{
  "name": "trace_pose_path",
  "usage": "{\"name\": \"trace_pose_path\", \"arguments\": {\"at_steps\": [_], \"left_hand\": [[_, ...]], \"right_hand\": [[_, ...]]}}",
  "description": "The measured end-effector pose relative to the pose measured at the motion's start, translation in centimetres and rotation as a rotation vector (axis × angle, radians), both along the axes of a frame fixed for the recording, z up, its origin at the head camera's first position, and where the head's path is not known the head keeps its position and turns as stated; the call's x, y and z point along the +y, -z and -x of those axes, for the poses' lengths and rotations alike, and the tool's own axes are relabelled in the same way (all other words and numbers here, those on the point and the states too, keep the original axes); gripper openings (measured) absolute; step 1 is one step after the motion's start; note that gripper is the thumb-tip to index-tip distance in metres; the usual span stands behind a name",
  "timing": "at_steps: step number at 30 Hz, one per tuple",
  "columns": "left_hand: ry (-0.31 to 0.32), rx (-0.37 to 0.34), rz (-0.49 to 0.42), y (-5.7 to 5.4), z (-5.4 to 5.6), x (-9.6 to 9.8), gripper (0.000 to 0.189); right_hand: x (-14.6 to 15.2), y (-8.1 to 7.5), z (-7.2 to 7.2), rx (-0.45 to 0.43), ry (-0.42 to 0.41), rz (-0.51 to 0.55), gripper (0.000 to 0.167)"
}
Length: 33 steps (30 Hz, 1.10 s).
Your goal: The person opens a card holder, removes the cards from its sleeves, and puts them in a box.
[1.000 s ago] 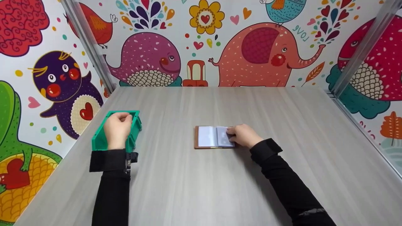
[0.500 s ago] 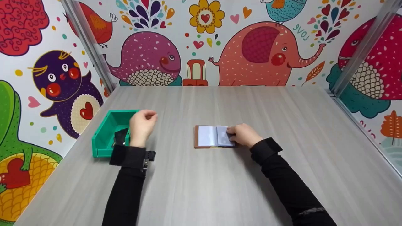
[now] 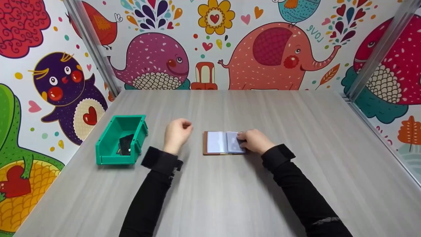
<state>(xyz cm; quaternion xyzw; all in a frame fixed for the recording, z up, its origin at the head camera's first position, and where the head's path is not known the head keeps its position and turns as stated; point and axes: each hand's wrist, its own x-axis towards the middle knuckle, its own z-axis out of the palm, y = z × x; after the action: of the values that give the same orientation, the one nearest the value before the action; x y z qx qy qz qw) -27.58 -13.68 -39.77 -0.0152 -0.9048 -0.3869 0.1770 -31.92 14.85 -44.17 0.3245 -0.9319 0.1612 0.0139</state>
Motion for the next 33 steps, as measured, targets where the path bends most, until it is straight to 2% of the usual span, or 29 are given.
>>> {"name": "trace_pose_path", "arguments": {"at_steps": [10, 18, 22, 23, 27, 29, 30, 33], "left_hand": [[0.086, -0.070, 0.132, 1.2, 0.3, 3.4, 0.019], [0.138, -0.087, 0.282, 1.9, 0.2, 5.3, 0.020], [0.171, -0.067, 0.343, 2.3, 0.2, 6.0, 0.019], [0.174, -0.033, 0.366, 3.2, 0.7, 6.0, 0.017], [0.176, -0.015, 0.418, 3.8, 0.7, 6.6, 0.005], [0.169, -0.006, 0.449, 4.1, 0.7, 6.7, 0.009], [0.168, -0.032, 0.456, 3.6, 0.2, 6.9, 0.011], [0.157, -0.039, 0.500, 3.8, 0.2, 7.1, 0.012]], "right_hand": [[0.0, -0.1, 0.0, 0.001, -0.014, 0.004, 0.028], [0.0, 0.1, 0.1, 0.013, -0.014, 0.006, 0.024], [0.0, 0.1, 0.1, 0.008, -0.004, 0.003, 0.023], [0.0, 0.1, 0.1, 0.006, -0.001, 0.004, 0.023], [0.1, 0.1, 0.1, 0.011, 0.001, -0.003, 0.023], [0.1, 0.1, 0.0, 0.009, 0.001, -0.001, 0.025], [0.1, 0.1, 0.0, 0.010, -0.001, -0.001, 0.025], [0.1, 0.1, 0.1, 0.018, -0.009, -0.001, 0.027]]}}
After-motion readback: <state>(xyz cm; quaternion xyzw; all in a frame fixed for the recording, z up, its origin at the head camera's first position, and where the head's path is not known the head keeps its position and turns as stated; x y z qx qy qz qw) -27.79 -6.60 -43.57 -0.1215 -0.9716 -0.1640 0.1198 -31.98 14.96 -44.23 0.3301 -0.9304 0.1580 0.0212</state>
